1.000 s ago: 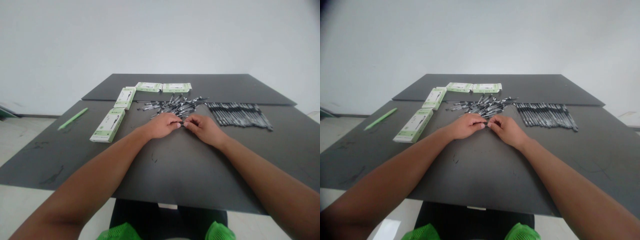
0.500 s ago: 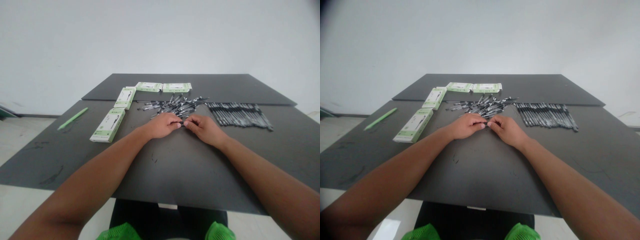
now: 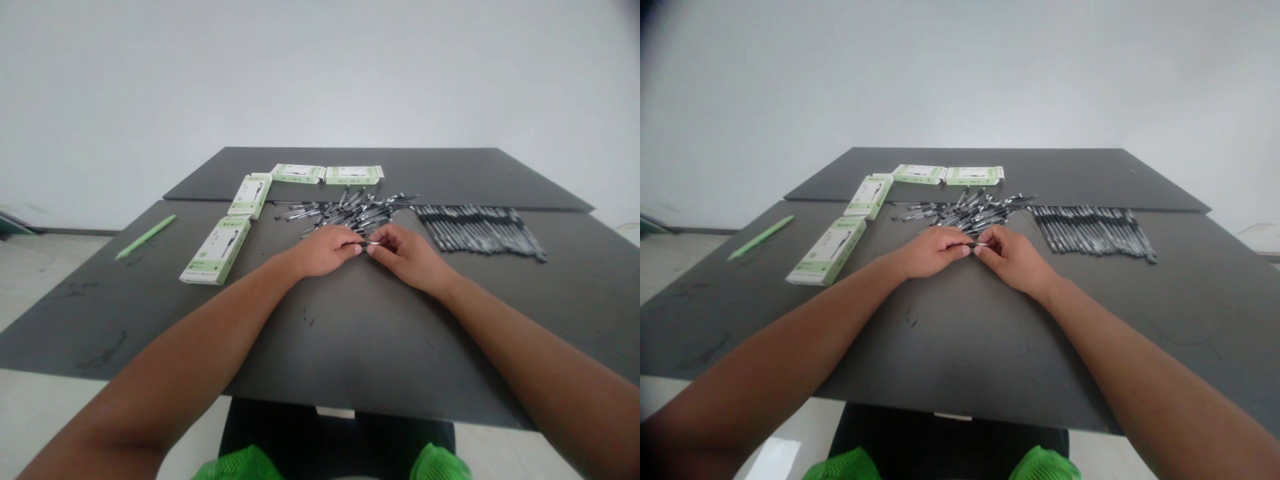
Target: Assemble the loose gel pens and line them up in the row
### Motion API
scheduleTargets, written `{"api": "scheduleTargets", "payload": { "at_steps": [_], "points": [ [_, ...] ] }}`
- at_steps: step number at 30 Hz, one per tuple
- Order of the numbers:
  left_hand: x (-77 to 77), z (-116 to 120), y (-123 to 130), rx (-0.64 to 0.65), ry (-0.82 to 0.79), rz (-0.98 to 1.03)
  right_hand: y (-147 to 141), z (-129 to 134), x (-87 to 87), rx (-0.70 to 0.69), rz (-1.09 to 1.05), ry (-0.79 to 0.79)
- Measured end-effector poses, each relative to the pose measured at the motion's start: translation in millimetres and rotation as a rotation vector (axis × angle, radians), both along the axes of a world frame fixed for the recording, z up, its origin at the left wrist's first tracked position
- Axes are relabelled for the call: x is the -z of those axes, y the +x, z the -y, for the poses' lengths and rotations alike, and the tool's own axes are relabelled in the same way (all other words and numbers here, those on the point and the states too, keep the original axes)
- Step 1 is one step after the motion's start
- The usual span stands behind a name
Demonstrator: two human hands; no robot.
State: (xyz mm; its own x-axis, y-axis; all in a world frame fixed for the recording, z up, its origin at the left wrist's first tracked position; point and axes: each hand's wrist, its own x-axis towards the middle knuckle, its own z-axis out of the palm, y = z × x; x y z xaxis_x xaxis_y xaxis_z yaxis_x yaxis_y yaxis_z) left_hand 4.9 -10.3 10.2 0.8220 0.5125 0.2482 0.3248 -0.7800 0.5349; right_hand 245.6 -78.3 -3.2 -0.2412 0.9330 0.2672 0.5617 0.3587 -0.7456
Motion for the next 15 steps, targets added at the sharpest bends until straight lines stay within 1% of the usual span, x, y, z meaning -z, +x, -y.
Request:
{"api": "scheduleTargets", "payload": {
  "at_steps": [4,15],
  "points": [
    [0.3,-0.1,-0.3,-0.007,0.012,-0.014,-0.2,-0.1,0.7,0.009,0.001,-0.008],
    [-1.8,1.6,-0.2,0.008,0.002,-0.009,-0.3,0.9,-5.0,-0.009,0.056,0.008]
  ]
}}
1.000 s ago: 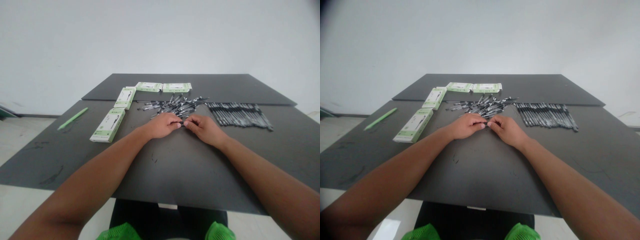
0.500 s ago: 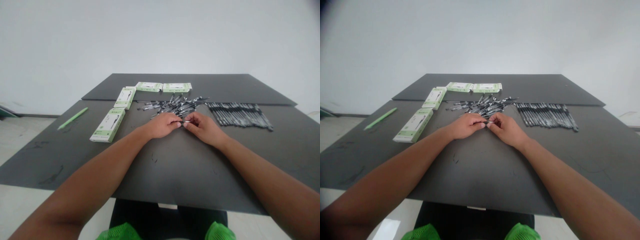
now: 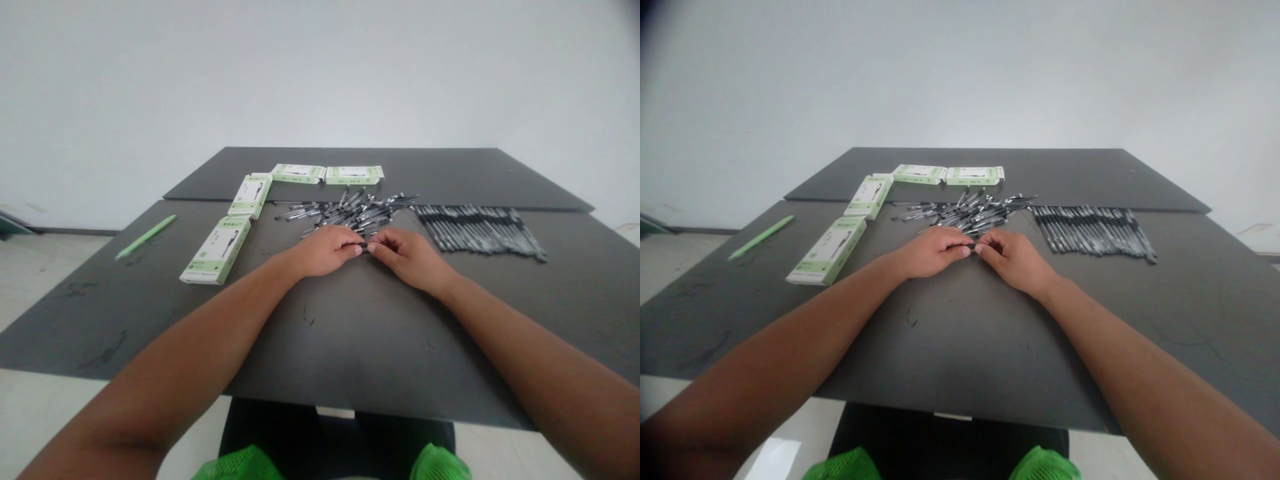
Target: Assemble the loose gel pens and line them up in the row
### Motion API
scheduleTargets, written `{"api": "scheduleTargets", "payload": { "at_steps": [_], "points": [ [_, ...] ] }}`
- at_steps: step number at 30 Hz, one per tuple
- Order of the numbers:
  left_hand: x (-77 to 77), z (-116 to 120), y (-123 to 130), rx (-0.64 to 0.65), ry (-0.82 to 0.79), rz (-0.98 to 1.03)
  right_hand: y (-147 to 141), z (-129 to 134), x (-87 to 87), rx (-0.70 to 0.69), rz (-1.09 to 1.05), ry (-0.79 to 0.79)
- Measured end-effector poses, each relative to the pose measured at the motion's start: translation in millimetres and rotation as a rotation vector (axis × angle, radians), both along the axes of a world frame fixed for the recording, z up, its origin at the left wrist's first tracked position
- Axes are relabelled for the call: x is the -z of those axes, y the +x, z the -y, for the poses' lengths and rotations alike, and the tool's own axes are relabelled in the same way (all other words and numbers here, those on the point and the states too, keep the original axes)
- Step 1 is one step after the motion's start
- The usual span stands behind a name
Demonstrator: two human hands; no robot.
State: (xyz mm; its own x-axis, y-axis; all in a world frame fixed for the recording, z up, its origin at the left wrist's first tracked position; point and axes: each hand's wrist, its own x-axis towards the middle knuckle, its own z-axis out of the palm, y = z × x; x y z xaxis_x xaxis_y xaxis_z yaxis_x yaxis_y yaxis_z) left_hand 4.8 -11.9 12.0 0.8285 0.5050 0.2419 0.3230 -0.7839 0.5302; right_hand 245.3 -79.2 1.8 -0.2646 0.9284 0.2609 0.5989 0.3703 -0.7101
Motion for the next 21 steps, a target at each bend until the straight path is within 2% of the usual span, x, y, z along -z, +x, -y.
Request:
{"api": "scheduleTargets", "payload": {
  "at_steps": [21],
  "points": [
    [0.0,0.7,0.5,-0.007,0.016,0.007,-0.8,0.6,-0.8,-0.017,0.008,-0.003]
  ]
}}
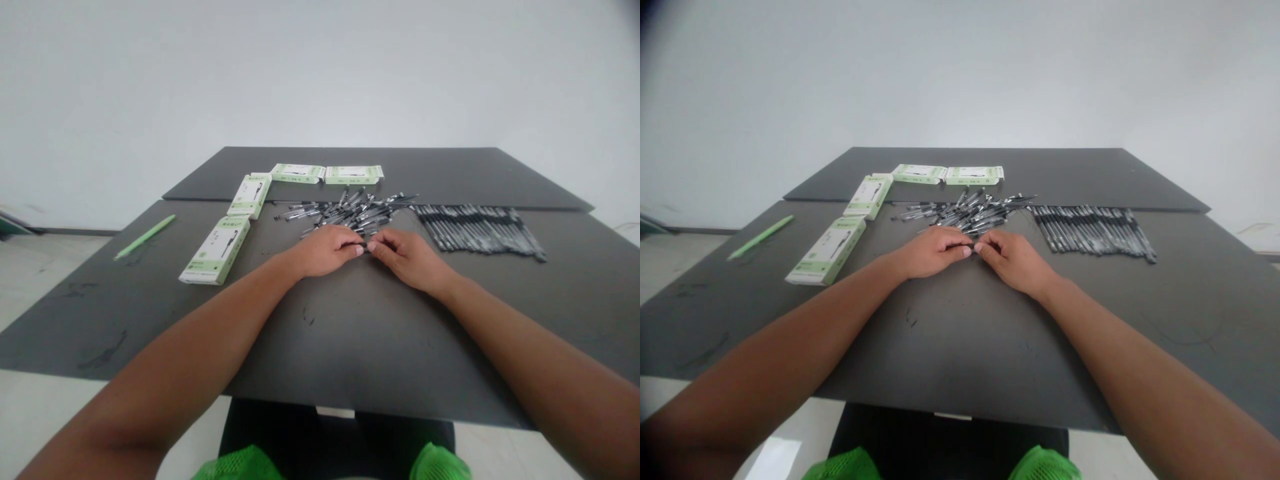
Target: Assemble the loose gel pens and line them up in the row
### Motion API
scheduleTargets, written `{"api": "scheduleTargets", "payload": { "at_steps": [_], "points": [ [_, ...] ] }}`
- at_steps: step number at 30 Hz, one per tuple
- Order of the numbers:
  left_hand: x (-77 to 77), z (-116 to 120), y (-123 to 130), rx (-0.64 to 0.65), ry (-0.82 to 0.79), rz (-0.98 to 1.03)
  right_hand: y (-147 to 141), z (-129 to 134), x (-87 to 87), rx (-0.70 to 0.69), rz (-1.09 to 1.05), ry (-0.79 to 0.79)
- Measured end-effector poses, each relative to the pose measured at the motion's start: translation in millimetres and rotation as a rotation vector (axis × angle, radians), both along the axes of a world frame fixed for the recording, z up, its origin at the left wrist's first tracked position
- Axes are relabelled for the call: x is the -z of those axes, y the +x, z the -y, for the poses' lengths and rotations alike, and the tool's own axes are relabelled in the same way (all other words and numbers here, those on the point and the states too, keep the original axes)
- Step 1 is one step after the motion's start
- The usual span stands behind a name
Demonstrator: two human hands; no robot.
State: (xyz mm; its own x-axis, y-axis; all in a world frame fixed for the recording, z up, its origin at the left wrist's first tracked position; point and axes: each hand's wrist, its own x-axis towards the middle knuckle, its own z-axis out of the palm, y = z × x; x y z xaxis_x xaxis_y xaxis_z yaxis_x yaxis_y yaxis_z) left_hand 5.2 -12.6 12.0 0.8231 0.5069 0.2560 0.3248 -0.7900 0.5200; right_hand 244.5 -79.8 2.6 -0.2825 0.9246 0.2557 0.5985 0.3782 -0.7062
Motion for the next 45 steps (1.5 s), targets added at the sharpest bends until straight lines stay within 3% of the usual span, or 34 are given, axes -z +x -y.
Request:
{"api": "scheduleTargets", "payload": {
  "at_steps": [45],
  "points": [
    [-1.5,4,3,0.012,0.171,-0.004,-2,3,-10.5,-0.016,0.072,0.07]
  ]
}}
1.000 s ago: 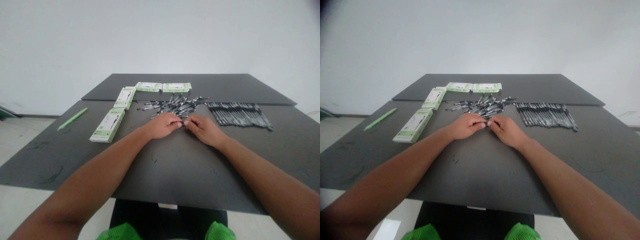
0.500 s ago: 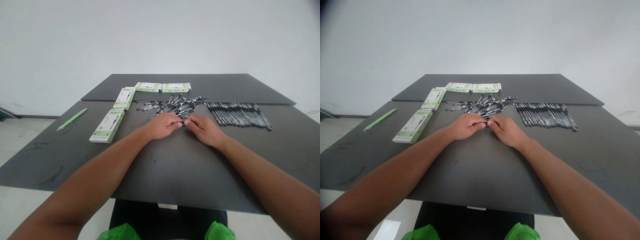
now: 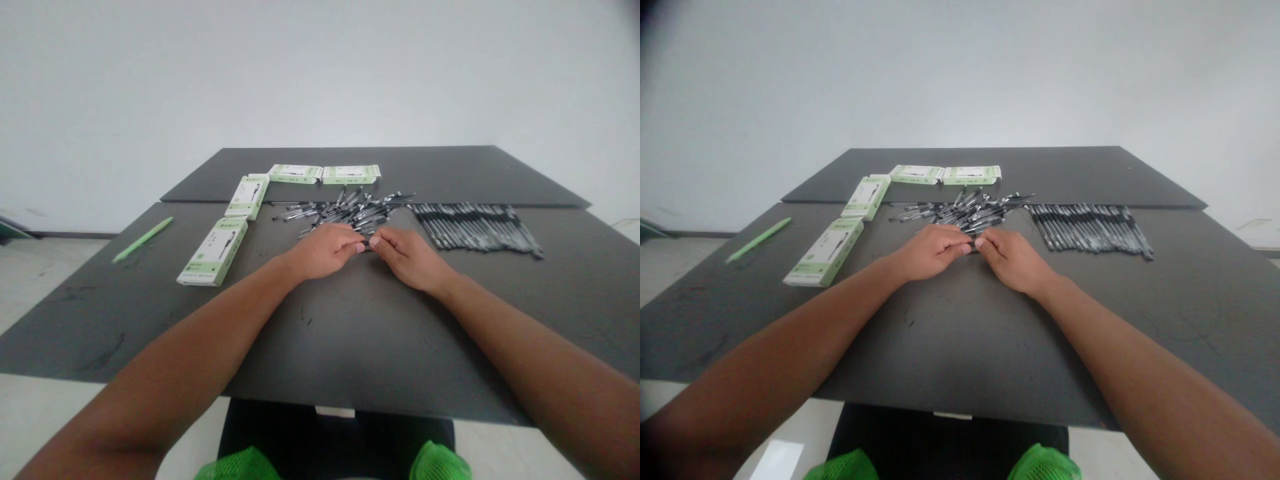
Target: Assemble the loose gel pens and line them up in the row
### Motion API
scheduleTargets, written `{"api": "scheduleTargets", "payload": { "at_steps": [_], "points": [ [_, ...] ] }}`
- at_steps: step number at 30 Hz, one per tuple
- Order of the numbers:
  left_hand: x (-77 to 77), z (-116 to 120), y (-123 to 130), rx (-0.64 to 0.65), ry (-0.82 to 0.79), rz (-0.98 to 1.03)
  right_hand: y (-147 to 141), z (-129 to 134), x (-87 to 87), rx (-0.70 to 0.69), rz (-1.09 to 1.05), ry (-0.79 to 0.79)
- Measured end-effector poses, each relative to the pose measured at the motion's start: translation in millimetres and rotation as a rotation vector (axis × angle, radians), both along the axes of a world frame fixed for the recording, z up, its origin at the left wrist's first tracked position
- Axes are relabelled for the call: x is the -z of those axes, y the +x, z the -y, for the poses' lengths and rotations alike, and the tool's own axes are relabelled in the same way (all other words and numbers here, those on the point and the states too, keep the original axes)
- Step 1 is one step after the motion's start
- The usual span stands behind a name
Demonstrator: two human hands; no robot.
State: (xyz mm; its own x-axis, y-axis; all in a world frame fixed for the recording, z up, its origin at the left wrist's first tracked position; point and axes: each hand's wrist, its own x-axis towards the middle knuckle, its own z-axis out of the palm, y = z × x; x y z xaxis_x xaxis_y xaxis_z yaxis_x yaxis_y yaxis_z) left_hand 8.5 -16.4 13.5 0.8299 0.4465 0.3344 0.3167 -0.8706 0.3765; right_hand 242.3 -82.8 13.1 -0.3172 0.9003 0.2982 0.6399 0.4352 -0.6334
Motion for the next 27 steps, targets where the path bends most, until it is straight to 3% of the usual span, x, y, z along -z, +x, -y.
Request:
{"api": "scheduleTargets", "payload": {
  "at_steps": [14,27],
  "points": [
    [-2.1,3,1,-0.036,0.084,-0.014,-2,0,2.4,0.04,-0.104,-0.053],
    [-4.3,11,3,-0.118,0.199,-0.102,-1,-5,5.7,0.059,-0.258,-0.265]
  ]
}}
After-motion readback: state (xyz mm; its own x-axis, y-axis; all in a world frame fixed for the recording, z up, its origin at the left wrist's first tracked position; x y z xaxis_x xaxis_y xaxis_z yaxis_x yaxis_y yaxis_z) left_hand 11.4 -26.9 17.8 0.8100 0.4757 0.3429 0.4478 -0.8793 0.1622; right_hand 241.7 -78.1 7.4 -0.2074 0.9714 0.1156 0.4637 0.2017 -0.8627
